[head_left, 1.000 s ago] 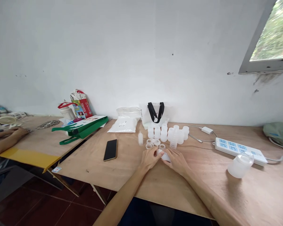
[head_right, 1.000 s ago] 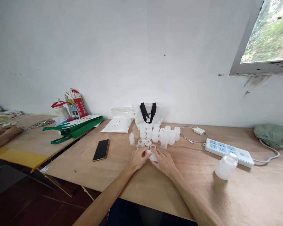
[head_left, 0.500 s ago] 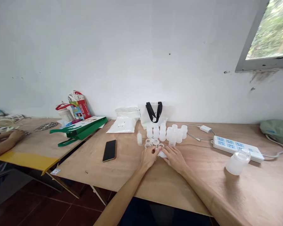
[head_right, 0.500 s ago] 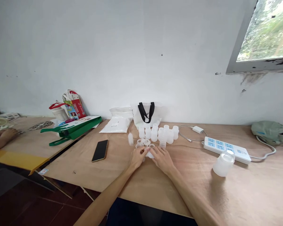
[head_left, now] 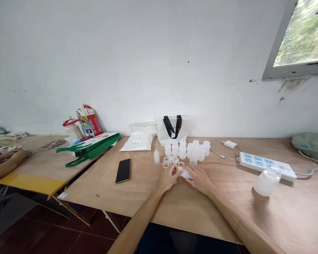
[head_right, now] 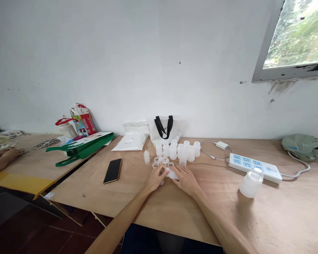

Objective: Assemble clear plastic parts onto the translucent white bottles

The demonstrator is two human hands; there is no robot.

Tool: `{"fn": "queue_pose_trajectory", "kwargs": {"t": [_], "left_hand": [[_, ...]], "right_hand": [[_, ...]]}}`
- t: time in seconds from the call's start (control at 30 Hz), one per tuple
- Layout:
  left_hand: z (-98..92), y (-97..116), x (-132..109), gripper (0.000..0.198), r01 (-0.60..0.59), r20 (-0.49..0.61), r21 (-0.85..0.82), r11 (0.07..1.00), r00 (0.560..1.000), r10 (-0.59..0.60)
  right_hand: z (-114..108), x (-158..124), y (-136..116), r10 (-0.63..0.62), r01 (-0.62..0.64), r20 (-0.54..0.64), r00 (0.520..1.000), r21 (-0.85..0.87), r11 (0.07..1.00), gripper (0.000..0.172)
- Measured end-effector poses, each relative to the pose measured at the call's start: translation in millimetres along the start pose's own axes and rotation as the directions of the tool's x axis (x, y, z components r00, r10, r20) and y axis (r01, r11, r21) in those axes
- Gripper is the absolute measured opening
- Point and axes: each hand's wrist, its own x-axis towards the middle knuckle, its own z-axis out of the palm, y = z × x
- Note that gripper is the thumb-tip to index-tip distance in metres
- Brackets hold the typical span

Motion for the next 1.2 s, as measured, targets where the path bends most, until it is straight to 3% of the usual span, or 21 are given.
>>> {"fn": "queue_pose_trajectory", "kwargs": {"t": [0.1, 0.2, 0.37, 0.47, 0.67, 0.8, 1.0, 1.2], "left_hand": [[3.0, -3, 6, 0.057, 0.077, -0.105, 0.027, 0.997, 0.992, -0.074], [0.2, -6, 9, 0.062, 0.138, -0.161, -0.007, 0.99, 0.977, -0.137], [-6.1, -5, 5, 0.035, 0.144, -0.255, 0.041, 0.989, 0.958, -0.129], [-8.1, -4, 4, 0.041, 0.12, -0.272, 0.159, 0.98, 0.959, -0.073], [-21.0, -3, 8, 0.049, 0.186, -0.323, 0.348, 0.919, 0.944, -0.068], [-25.3, -5, 13, 0.051, 0.182, -0.288, 0.413, 0.892, 0.956, -0.062], [-20.4, -5, 21, 0.044, 0.237, -0.285, 0.385, 0.892, 0.95, -0.129], [-19.9, -3, 17, 0.038, 0.187, -0.313, 0.29, 0.939, 0.945, -0.092]], "right_hand": [[0, 4, -3, -0.085, 0.084, -0.001, 0.996, -0.129, 0.988, 0.048], [-2, 5, -3, -0.093, 0.081, -0.053, 0.994, -0.192, 0.978, 0.051], [-3, 0, 5, 0.066, -0.09, -0.256, 0.964, -0.086, 0.992, 0.034], [-2, -1, 8, 0.193, -0.194, -0.309, 0.931, 0.028, 0.981, 0.03], [-1, 0, 8, 0.314, -0.277, -0.265, 0.912, 0.167, 0.946, 0.032], [0, 0, 7, 0.337, -0.295, -0.232, 0.913, 0.197, 0.935, 0.033], [1, -1, 7, 0.352, -0.311, -0.203, 0.914, 0.208, 0.927, 0.036], [3, -2, 8, 0.413, -0.369, -0.163, 0.896, 0.246, 0.896, 0.038]]}}
